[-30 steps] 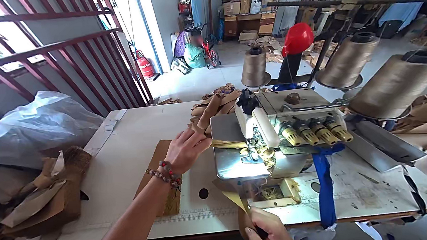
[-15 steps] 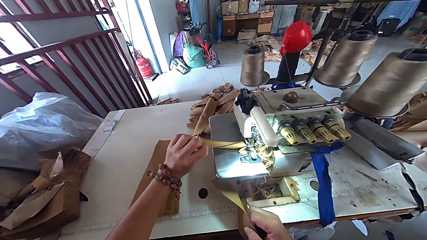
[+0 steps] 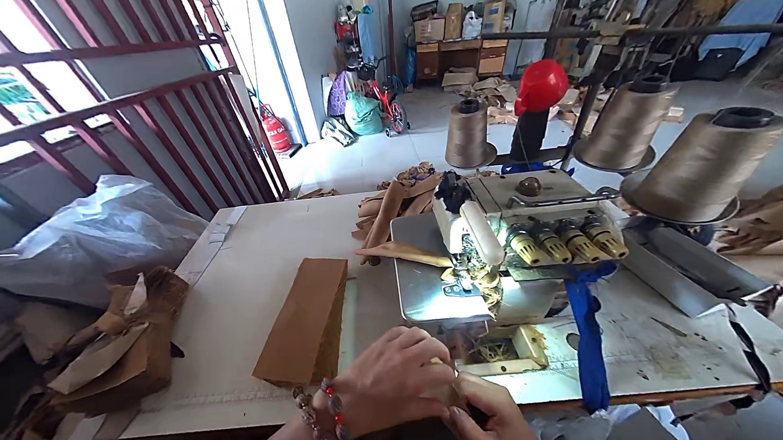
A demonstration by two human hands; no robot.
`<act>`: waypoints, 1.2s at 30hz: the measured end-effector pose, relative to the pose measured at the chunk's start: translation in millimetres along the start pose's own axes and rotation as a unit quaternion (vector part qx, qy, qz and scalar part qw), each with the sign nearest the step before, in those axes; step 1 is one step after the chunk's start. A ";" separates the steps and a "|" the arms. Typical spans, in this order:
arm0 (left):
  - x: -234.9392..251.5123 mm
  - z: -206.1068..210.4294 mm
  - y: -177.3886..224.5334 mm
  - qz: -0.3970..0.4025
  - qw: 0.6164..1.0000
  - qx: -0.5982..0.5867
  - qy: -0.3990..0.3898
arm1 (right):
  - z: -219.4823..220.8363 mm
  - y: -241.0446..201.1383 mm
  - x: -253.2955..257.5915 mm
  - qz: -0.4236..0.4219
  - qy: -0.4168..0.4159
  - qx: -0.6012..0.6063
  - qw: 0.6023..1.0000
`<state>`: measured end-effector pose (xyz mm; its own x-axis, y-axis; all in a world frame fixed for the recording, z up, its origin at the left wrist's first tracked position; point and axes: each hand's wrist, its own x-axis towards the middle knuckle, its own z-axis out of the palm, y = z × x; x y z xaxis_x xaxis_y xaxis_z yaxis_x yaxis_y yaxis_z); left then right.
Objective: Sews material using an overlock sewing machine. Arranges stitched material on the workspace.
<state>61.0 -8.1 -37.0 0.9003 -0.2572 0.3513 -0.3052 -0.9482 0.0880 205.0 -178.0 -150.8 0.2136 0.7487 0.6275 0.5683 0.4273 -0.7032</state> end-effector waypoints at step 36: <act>-39.6 -39.0 -4.0 -0.038 0.943 -0.308 -0.124 | -71.2 -92.6 -24.8 0.036 -0.137 -0.063 0.988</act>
<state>14.5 13.2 -15.0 0.9482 -0.3012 0.1014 -0.2916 -0.6975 0.6546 203.7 -272.1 -77.5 0.0426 0.8913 0.4514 0.6575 0.3152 -0.6844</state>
